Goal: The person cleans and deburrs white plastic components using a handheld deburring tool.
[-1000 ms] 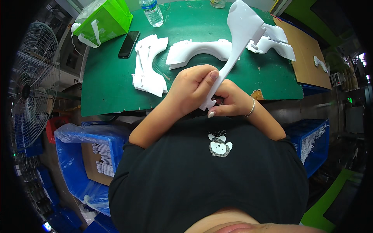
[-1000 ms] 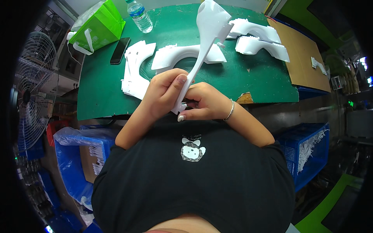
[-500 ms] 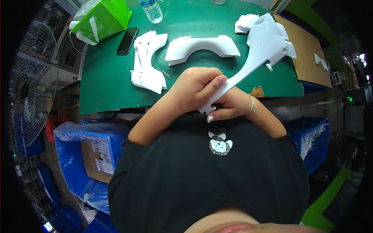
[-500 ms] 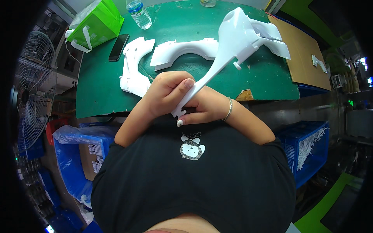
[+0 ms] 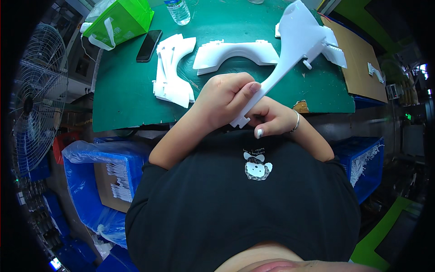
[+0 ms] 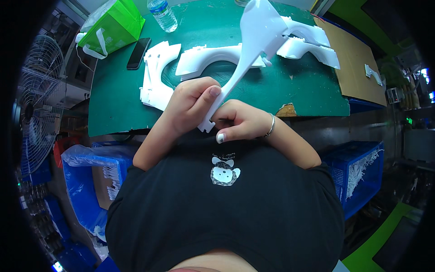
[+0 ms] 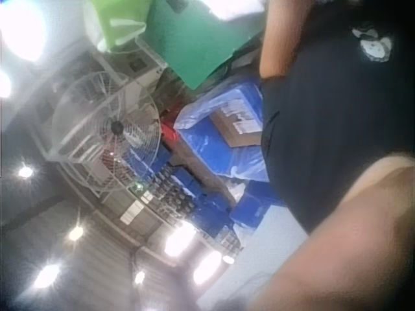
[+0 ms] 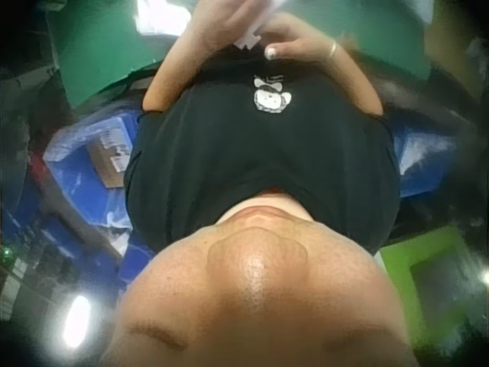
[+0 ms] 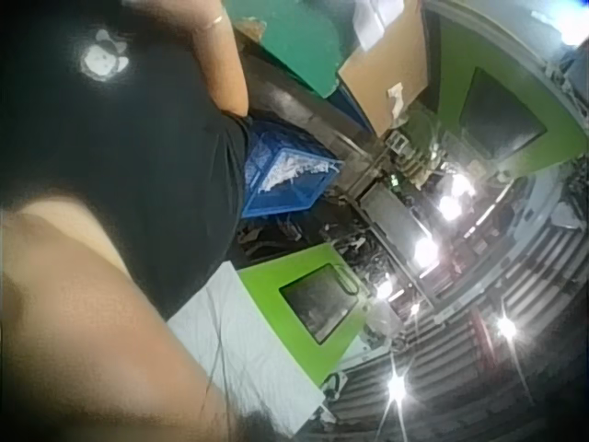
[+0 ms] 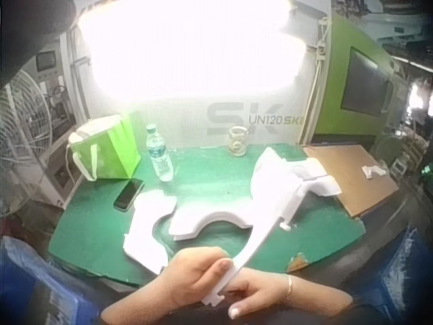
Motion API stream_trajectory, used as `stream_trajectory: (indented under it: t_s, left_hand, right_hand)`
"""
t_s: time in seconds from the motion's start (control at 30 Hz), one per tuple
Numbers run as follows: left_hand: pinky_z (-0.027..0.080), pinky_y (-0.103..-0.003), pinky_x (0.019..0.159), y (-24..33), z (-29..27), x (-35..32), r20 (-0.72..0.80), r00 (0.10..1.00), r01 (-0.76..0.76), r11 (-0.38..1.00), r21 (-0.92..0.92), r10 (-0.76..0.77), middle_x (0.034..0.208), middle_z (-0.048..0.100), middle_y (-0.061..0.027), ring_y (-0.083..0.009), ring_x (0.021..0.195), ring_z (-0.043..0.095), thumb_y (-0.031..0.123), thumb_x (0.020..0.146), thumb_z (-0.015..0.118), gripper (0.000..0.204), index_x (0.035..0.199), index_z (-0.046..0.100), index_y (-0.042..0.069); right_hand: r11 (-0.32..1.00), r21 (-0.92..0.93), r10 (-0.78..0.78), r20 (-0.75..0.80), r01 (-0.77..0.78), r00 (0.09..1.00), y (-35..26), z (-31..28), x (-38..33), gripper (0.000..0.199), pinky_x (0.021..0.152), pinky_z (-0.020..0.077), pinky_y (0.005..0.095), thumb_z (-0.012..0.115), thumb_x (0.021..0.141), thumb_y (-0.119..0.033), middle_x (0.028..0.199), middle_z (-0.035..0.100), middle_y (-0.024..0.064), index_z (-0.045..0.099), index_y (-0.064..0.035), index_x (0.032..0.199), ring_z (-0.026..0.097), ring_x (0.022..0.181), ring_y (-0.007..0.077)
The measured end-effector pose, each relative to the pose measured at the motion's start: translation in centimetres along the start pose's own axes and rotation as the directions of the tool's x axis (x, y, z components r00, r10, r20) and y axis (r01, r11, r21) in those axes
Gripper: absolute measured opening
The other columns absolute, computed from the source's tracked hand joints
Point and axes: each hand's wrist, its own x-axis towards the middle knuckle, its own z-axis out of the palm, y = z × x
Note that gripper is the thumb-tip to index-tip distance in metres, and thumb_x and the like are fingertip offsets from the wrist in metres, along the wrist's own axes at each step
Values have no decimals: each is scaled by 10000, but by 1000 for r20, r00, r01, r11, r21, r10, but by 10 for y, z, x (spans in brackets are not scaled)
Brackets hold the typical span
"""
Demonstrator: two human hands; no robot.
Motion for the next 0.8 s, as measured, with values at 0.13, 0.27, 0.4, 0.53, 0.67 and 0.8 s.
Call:
stream_trajectory:
  t_s: [0.13,0.27,0.4,0.53,0.67,0.8]
  left_hand:
    - [355,-284,530,-7,-11,-3,39,997,-68,995,78,65,669,494,-30,-117,603,457,423,951,536,449,762,540,15]
    - [351,-285,639,-14,-10,-12,-316,943,-45,902,-430,-103,736,455,-50,-129,692,429,297,949,478,313,792,476,26]
    - [438,-358,902,-28,-14,-4,-578,803,-231,970,-79,144,1108,548,-185,-236,954,550,181,987,323,301,1107,507,-25]
    - [478,-394,931,-13,-6,-6,-452,843,-179,638,-749,-293,1286,526,-220,-267,1147,560,272,1030,285,518,1444,301,-39]
    - [527,-377,861,-13,9,-14,-282,933,-174,403,-898,-225,1318,512,-169,-249,1128,582,248,1034,370,485,1470,289,52]
    - [529,-420,892,-11,19,-16,-284,933,-194,353,-915,-223,1378,452,-149,-267,1165,561,225,1023,404,496,1487,265,120]
  right_hand:
    - [980,-144,-145,-68,134,987,6,-4,-1,472,537,326,293,650,862,-428,643,425,-2,442,-32,710,398,604,116]
    - [986,67,-113,-391,150,913,2,-2,-2,328,608,346,229,460,989,-340,765,480,-7,530,-37,882,404,674,71]
    - [955,37,-193,-678,295,709,-1,-8,-1,241,601,337,190,388,1030,-174,759,474,-22,561,-37,934,391,668,42]
    - [960,-158,-266,-771,231,579,-13,-11,5,203,590,338,187,447,1021,-184,754,462,-32,578,-34,980,396,678,37]
    - [951,-244,-308,-802,189,513,-25,-5,19,156,597,345,203,544,983,-180,757,464,-37,552,-39,916,401,696,33]
    - [944,-140,-288,-792,299,539,-23,3,26,163,622,367,225,582,963,-165,769,470,-38,519,-45,873,410,715,36]
